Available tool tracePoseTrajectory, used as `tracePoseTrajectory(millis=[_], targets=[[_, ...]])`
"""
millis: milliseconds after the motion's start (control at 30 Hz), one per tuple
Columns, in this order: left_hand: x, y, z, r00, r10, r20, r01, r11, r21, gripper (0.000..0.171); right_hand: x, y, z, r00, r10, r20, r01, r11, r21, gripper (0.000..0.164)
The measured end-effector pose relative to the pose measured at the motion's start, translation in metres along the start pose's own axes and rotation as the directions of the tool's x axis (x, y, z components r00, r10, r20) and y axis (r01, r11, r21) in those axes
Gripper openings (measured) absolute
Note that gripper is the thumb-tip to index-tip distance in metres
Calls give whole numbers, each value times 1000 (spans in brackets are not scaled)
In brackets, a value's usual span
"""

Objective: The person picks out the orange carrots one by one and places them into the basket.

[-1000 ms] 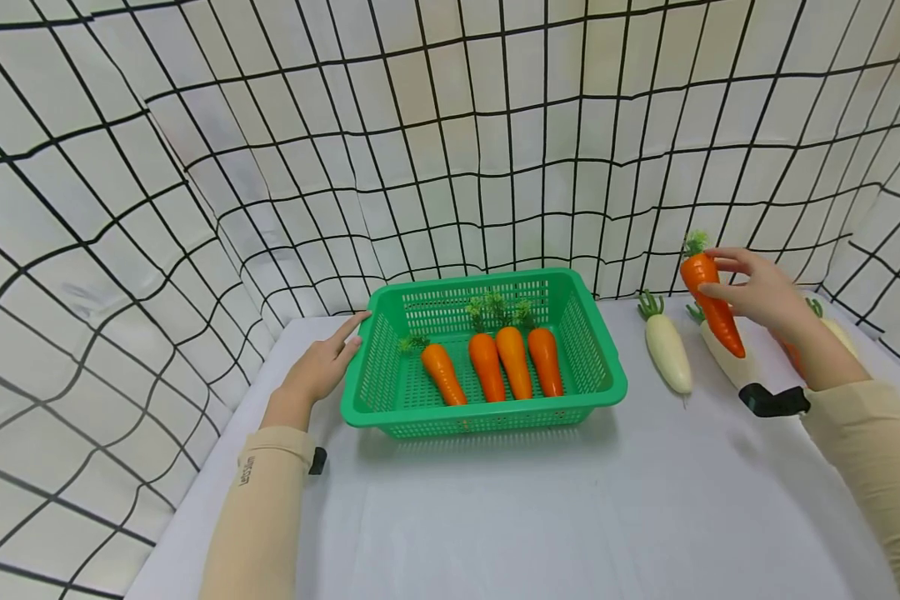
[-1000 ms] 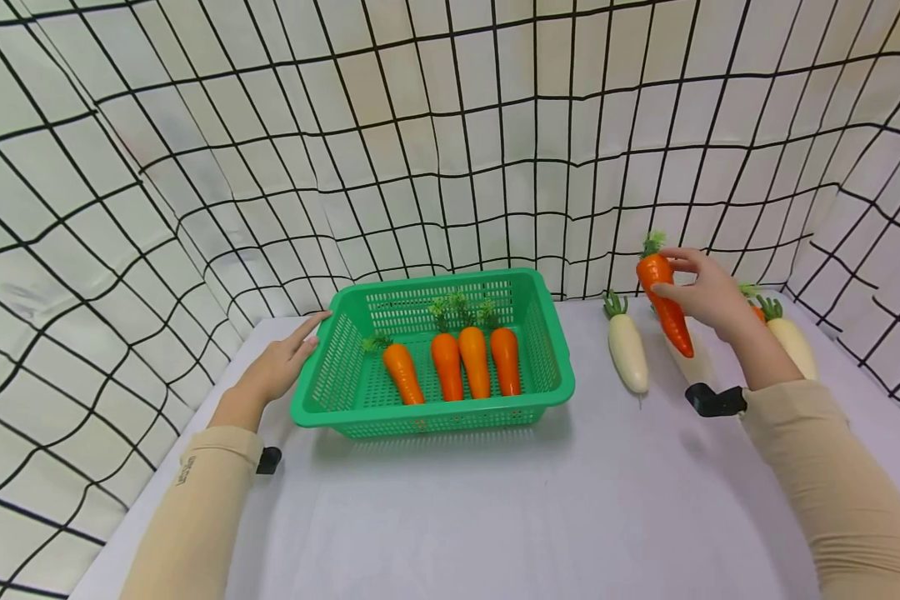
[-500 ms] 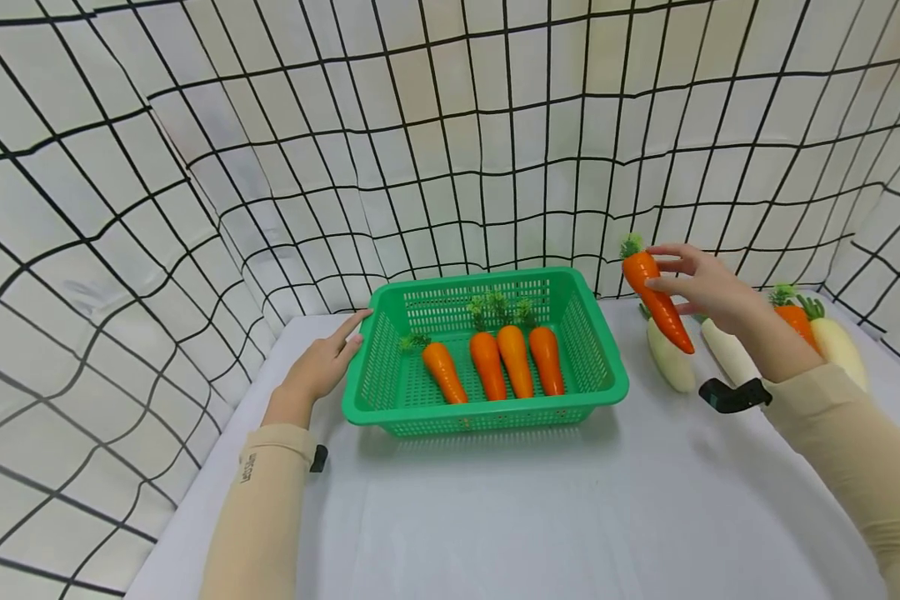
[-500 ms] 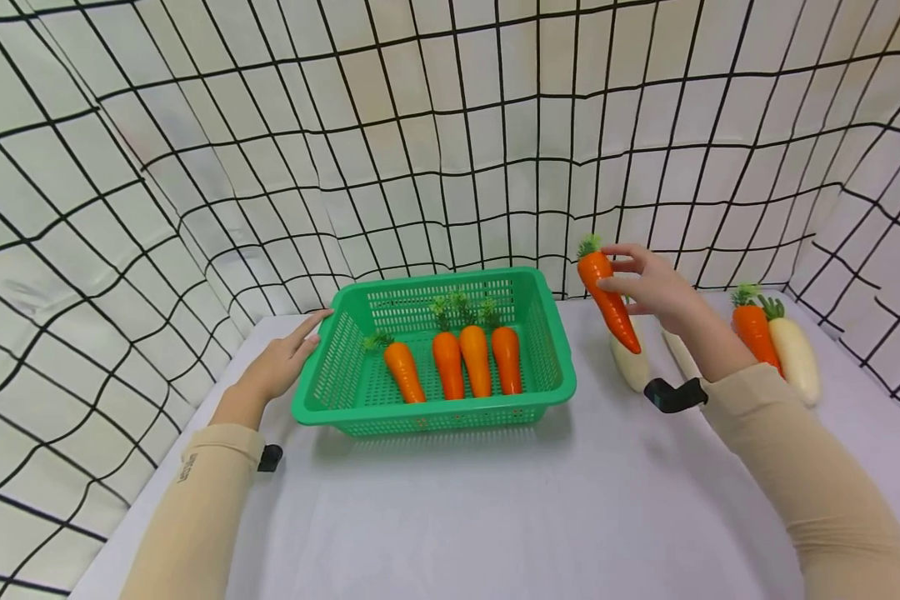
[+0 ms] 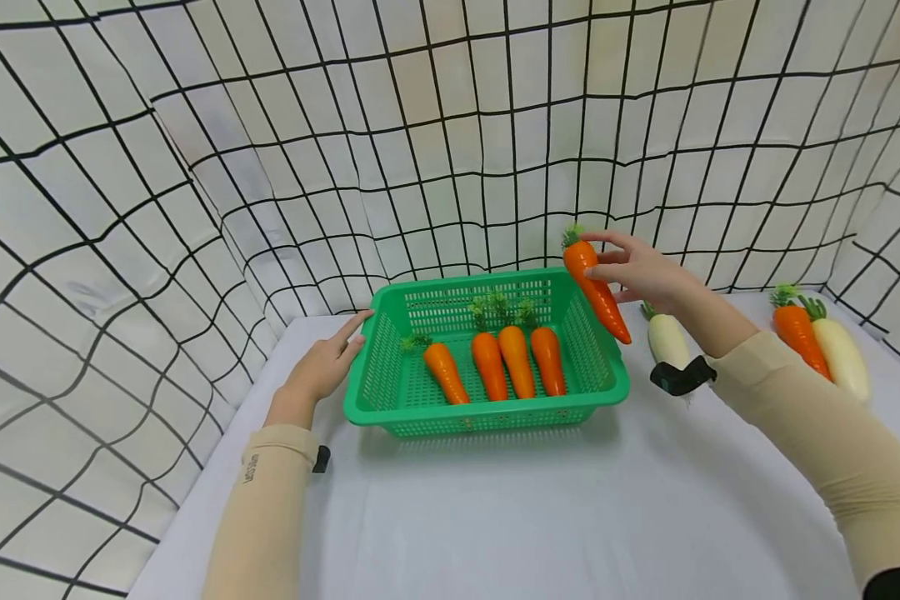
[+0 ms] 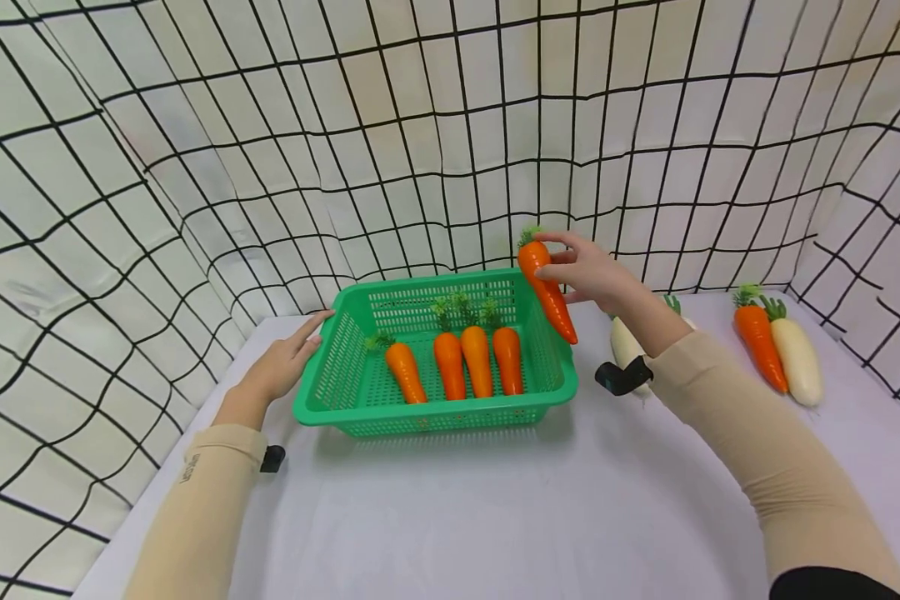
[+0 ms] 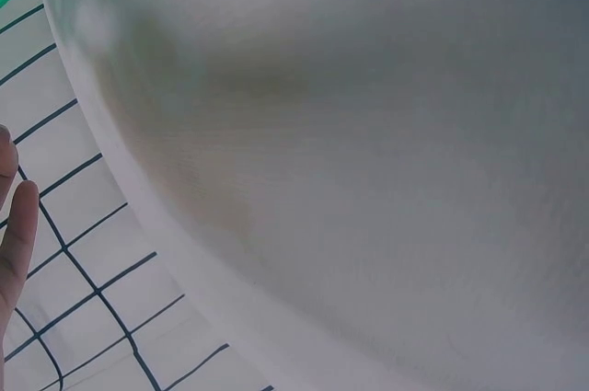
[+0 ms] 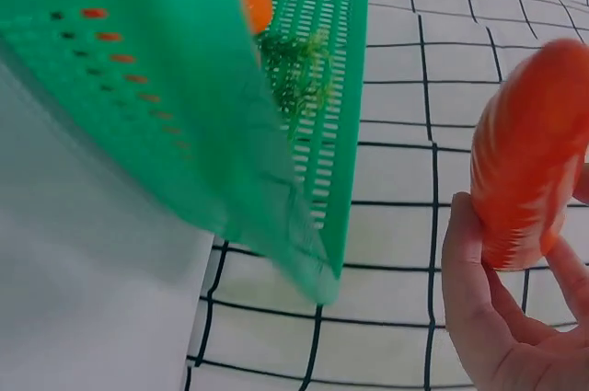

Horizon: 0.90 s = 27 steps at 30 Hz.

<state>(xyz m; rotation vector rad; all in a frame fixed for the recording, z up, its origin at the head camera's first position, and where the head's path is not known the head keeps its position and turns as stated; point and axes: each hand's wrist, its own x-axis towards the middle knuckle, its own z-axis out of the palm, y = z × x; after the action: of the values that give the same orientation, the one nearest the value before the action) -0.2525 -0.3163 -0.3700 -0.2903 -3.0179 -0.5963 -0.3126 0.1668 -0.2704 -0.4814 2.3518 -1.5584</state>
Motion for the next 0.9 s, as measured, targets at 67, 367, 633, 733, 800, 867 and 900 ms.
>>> tracePoseTrajectory(millis=[67,367,633,733,800,867,900], targets=[[0,0,0,1000,1,-1,-1,1000,-2,60,5,-5,6,1000,-5,12,5,1000,5,64],[1,-1,0,1000,-1,-17,1,1000,0,59,32,-17,30,997,-28,70,28,1000,9,62],[1,1,1,1000,-7,-15,7,1000,-11,58,50,-15,51,994,2,107,-2,1000,1,63],[1,1,2,1000,-6,-16,6,1000,-10,58,58,-12,58,995,21,102,-21,1000,1,61],[0,1,2,1000,-5,-19,5,1000,-8,58,62,-10,62,994,34,101,-33,999,-6,60],[0,1,2,1000,-1,-21,1,1000,-7,58,66,-7,66,994,46,104,-44,999,-14,58],[0,1,2,1000,-1,-21,1,1000,-7,58,67,-6,67,993,48,107,-46,999,-20,58]])
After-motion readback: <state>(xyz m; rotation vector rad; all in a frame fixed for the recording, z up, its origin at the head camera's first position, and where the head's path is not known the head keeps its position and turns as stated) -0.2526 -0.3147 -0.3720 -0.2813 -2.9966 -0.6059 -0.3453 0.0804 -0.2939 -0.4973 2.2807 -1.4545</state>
